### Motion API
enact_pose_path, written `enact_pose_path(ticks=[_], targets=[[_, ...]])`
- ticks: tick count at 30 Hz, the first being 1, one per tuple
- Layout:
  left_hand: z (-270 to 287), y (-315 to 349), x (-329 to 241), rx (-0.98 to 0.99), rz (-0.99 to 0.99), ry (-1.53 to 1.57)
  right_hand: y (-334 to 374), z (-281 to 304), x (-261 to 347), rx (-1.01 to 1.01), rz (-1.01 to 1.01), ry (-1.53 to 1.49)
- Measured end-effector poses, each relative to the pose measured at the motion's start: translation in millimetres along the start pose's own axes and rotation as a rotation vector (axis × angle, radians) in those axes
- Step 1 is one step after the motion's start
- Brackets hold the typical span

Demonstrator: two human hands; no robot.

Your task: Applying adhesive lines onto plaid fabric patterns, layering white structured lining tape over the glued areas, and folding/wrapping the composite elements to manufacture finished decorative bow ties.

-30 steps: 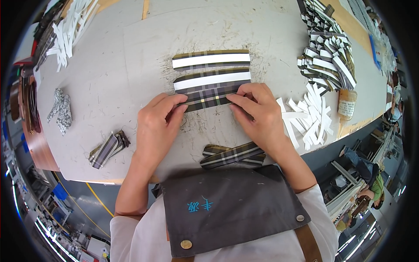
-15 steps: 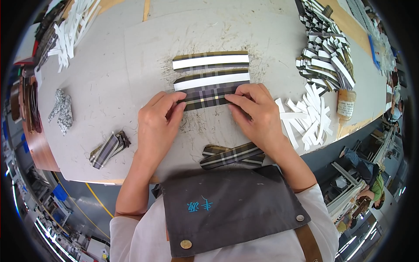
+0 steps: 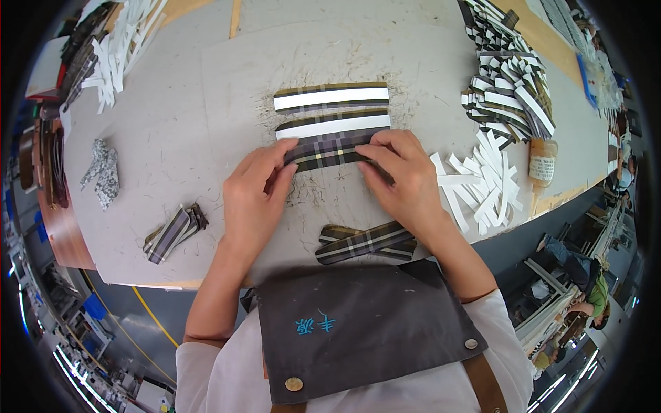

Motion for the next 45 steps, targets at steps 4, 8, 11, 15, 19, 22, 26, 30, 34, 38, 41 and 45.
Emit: enact_pose_path(ticks=[4,8,11,15,19,22,26,30,34,38,41,45], targets=[[0.4,5.9,-0.5,-0.043,-0.031,0.061,-4.0,0.9,-4.7,-0.058,-0.098,-0.059],[3.9,10.9,2.1,-0.014,-0.262,-0.048,-9.4,-0.2,-5.0,-0.028,-0.074,-0.019],[6.5,13.5,-3.2,-0.028,-0.377,-0.05,-11.0,0.5,-4.9,0.012,-0.082,-0.008],[5.8,10.2,-7.2,0.0,-0.21,-0.041,-11.0,0.5,-7.0,0.077,-0.125,-0.009],[-1.4,9.5,3.2,0.008,-0.123,-0.053,-12.5,0.3,-7.0,0.038,-0.136,-0.046],[-3.5,4.8,3.3,0.023,-0.057,0.05,-14.0,2.6,-5.5,0.037,-0.144,-0.036],[-1.6,0.4,-4.3,0.015,-0.152,0.053,-15.3,5.2,-5.0,0.009,-0.038,0.006],[0.9,2.2,-6.1,-0.003,-0.375,-0.032,-14.7,11.6,-0.7,0.014,0.06,0.022],[-3.7,1.5,-10.9,-0.112,-0.571,-0.195,-11.6,12.6,-1.9,-0.087,0.158,0.08],[-10.3,0.6,-5.7,-0.12,-0.59,-0.275,-6.4,8.3,-7.2,-0.058,0.181,0.115],[-11.8,2.2,-2.1,-0.094,-0.568,-0.28,-4.0,6.8,-8.4,-0.044,0.168,0.147],[-13.0,3.4,-0.4,-0.079,-0.561,-0.297,-2.9,6.8,-10.0,-0.032,0.151,0.119]])
Point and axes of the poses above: each hand's wrist, its own y-axis away from the middle knuckle, its own z-axis out of the back of the hand, x = y × z, the point moved 5 cm from there along -y, towards the middle knuckle, and after that the axes turned 2 degrees about -y, right-handed, at the moved point
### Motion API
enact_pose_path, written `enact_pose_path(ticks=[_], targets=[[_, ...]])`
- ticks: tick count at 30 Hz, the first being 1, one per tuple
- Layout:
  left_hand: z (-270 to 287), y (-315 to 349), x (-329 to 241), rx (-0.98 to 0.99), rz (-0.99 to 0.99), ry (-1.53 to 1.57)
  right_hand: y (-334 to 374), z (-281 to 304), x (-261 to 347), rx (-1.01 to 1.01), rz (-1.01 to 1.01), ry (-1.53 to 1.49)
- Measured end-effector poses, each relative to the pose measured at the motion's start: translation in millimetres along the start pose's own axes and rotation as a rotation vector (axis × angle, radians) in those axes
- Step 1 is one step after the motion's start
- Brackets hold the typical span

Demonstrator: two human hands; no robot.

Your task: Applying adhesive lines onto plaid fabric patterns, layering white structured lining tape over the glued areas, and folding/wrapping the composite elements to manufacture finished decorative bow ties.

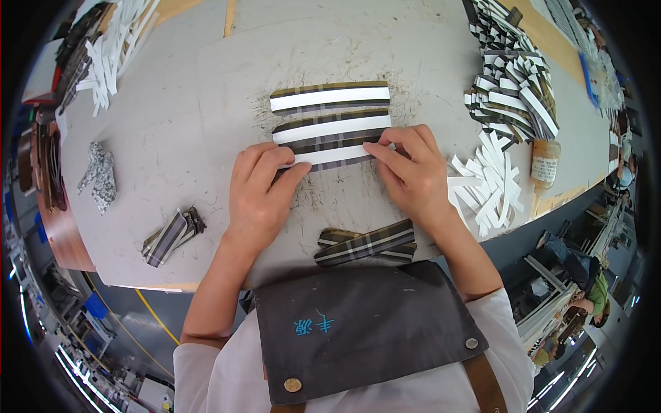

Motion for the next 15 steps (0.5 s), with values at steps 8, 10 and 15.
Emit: enact_pose_path(ticks=[8,10,15], targets=[[1.2,0.5,-0.2,0.018,0.04,0.033,-0.5,1.9,1.8,0.008,-0.031,-0.006],[1.2,-0.1,1.2,0.015,0.053,0.071,-2.7,1.7,2.5,0.022,-0.046,-0.006],[8.4,-2.5,-2.4,0.059,0.239,0.283,-14.4,0.2,21.9,0.083,-0.003,-0.021]])
Point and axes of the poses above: each hand's wrist, its own y-axis away from the middle knuckle, its own z-axis out of the back of the hand, x = y × z, the point moved 5 cm from there along -y, towards the middle knuckle, and after that the axes turned 2 degrees about -y, right-handed, at the moved point
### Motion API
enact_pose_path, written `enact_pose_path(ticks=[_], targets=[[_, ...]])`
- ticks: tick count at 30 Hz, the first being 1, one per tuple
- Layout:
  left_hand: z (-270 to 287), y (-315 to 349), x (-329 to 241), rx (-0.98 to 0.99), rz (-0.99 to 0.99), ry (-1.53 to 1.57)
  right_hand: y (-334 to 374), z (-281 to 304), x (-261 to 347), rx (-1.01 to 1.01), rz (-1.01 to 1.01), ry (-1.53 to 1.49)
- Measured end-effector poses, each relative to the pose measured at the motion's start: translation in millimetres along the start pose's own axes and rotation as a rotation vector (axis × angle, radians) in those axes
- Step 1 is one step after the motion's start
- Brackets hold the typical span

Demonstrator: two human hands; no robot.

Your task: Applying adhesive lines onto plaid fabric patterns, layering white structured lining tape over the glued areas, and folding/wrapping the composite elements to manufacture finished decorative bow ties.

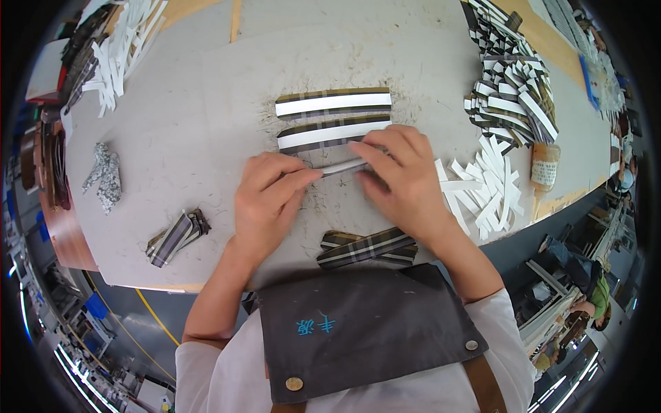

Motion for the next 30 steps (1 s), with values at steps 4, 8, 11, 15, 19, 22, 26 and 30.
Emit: enact_pose_path(ticks=[4,8,11,15,19,22,26,30], targets=[[-12.3,1.6,6.9,0.018,0.459,0.701,-9.7,-16.6,19.8,0.158,0.003,0.011],[-6.0,-5.4,26.9,0.065,0.598,0.562,-15.4,-22.7,8.8,0.253,-0.066,-0.027],[10.1,-18.6,34.8,-0.139,0.399,0.086,-20.4,-10.2,-3.4,0.086,-0.15,-0.253],[2.5,-23.7,33.5,-0.06,0.293,-0.127,-23.2,-5.1,-21.6,0.221,-0.705,-0.795],[1.3,-22.9,32.3,-0.079,0.321,-0.087,-20.6,-14.5,-19.3,0.32,-0.829,-1.572],[2.5,-22.9,31.7,-0.088,0.323,-0.047,-22.7,-14.6,-18.4,0.357,-0.789,-1.692],[5.1,-24.7,26.9,-0.068,0.341,-0.002,-23.7,-11.7,-17.2,0.23,-0.927,-1.478],[1.9,-23.2,32.3,-0.059,0.537,0.259,-25.7,1.8,-27.8,0.191,-0.754,-0.997]])
Point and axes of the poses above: each hand's wrist, its own y-axis away from the middle knuckle, its own z-axis out of the back of the hand, x = y × z, the point moved 5 cm from there along -y, towards the middle knuckle, and after that the axes turned 2 degrees about -y, right-handed, at the moved point
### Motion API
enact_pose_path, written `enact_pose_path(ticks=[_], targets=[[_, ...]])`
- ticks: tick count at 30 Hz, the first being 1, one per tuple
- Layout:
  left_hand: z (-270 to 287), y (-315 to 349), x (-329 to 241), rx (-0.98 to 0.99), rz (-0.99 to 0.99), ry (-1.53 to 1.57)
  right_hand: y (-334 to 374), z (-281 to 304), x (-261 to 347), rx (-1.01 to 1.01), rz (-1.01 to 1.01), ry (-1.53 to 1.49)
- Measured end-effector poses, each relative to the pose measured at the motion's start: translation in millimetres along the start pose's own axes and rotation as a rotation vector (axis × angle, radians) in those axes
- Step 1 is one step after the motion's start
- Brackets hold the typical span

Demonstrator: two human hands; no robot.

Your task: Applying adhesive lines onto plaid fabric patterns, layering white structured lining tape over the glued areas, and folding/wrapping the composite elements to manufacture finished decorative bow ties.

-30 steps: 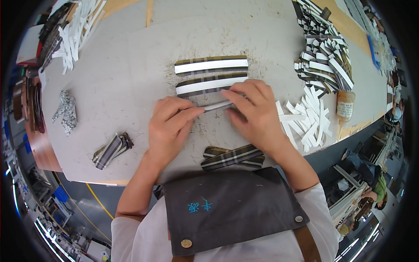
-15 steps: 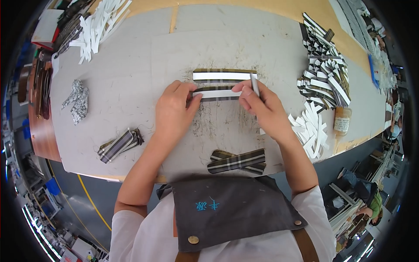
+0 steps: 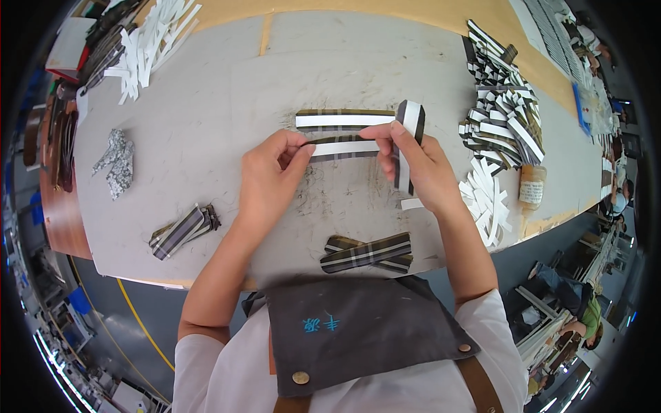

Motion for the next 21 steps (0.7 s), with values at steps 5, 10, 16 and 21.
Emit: enact_pose_path(ticks=[5,10,16,21], targets=[[-6.9,2.6,-13.1,0.125,0.177,0.379,-1.1,-7.5,15.4,-0.068,0.427,0.508],[-4.4,-1.1,-25.8,0.152,0.0,0.346,1.4,-14.2,28.8,-0.071,0.595,0.513],[1.3,-8.4,2.0,0.054,-0.044,0.135,-10.6,-3.8,31.5,0.036,0.259,0.501],[-0.9,-2.4,-2.5,0.099,0.029,0.286,-24.0,-36.8,20.0,0.22,0.559,0.877]])
Point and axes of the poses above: each hand's wrist, its own y-axis away from the middle knuckle, its own z-axis out of the back of the hand, x = y × z, the point moved 5 cm from there along -y, towards the middle knuckle, and after that the axes turned 2 degrees about -y, right-handed, at the moved point
